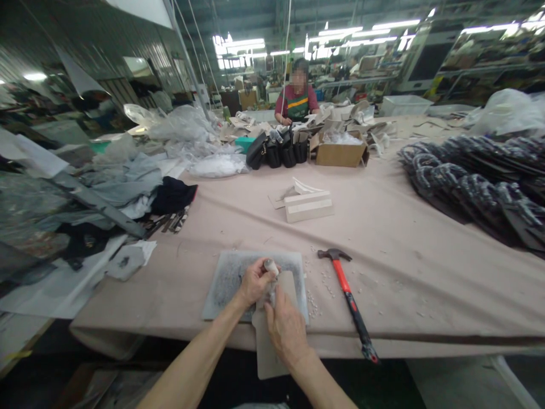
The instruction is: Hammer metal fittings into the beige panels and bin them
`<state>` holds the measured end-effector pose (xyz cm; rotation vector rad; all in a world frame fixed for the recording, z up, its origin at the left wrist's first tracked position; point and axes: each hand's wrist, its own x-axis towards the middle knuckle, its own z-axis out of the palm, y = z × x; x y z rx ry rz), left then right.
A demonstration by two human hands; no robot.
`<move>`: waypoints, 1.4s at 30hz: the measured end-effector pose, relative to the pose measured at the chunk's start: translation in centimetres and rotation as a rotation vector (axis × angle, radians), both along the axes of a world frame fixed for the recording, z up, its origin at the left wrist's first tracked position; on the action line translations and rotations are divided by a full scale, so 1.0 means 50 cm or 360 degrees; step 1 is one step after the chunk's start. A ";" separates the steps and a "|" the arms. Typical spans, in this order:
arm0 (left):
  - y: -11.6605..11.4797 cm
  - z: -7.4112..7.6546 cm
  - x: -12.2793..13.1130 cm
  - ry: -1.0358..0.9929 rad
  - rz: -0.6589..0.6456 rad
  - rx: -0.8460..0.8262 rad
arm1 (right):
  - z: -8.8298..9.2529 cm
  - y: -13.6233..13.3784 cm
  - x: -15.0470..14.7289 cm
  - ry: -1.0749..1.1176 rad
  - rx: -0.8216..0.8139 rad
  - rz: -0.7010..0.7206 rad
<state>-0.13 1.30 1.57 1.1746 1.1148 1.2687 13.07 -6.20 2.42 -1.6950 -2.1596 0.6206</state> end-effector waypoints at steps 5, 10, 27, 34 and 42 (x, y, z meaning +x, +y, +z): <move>-0.008 -0.019 -0.010 -0.0011 -0.0018 -0.0034 | 0.008 -0.019 0.020 -0.0117 0.0037 0.0081; -0.012 -0.007 -0.016 0.0054 -0.0149 -0.0017 | 0.023 -0.014 0.018 -0.0207 -0.0048 0.0079; -0.017 -0.012 -0.017 0.0216 -0.0186 -0.0008 | 0.032 -0.003 0.029 -0.0065 -0.0165 0.0091; -0.019 0.000 -0.019 0.0191 -0.0192 -0.0027 | 0.036 -0.002 0.041 0.0076 -0.0226 0.0116; -0.024 -0.006 -0.012 0.0195 -0.0135 -0.0009 | 0.031 0.000 0.049 0.0203 -0.0259 0.0114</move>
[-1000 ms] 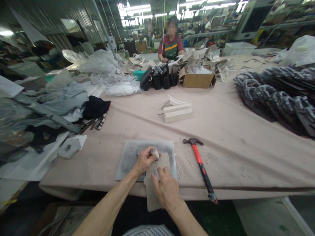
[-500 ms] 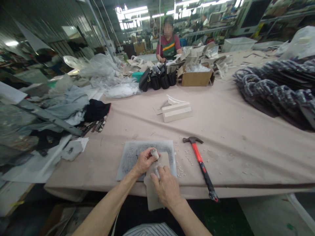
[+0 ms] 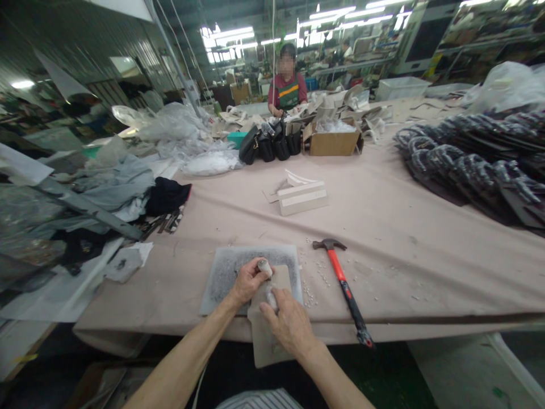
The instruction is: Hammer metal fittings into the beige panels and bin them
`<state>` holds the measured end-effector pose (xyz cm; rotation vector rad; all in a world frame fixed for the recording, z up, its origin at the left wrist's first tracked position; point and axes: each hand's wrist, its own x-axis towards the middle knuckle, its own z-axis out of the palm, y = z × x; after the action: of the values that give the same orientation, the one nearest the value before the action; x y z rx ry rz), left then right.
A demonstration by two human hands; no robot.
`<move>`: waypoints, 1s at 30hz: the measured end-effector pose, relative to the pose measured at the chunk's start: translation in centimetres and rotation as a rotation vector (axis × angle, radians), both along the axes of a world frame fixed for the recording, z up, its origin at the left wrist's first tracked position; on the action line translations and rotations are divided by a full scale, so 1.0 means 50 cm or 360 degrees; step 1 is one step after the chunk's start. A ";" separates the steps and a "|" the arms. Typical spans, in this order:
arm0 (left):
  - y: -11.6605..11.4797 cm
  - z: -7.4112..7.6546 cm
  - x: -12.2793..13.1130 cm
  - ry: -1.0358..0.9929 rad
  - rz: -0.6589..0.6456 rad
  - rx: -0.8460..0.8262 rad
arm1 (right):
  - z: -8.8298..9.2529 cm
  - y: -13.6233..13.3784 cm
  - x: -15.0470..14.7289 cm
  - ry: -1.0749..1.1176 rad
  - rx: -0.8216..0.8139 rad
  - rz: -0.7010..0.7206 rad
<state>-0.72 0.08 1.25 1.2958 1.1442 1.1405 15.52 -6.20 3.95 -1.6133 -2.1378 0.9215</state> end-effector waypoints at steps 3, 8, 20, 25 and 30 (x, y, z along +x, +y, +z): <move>-0.001 -0.001 0.000 0.0043 0.0006 0.0033 | 0.002 -0.001 0.005 0.0029 -0.0029 -0.0001; -0.001 0.006 -0.001 -0.0015 -0.0026 0.0045 | 0.007 0.000 0.003 0.0014 -0.0053 -0.0007; -0.003 -0.008 0.001 0.0158 0.0002 0.0143 | 0.007 0.007 0.014 0.0179 -0.0035 0.0006; -0.015 -0.009 0.007 0.0274 0.0037 0.0229 | 0.012 0.054 0.126 -0.0110 0.0427 -0.0393; -0.019 -0.008 0.008 0.0450 -0.0018 0.0334 | -0.007 0.096 0.272 -0.0807 0.0219 -0.0730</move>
<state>-0.34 -0.89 0.86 1.6644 1.2427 1.1162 29.14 -1.39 3.61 -2.3053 -1.9094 0.2330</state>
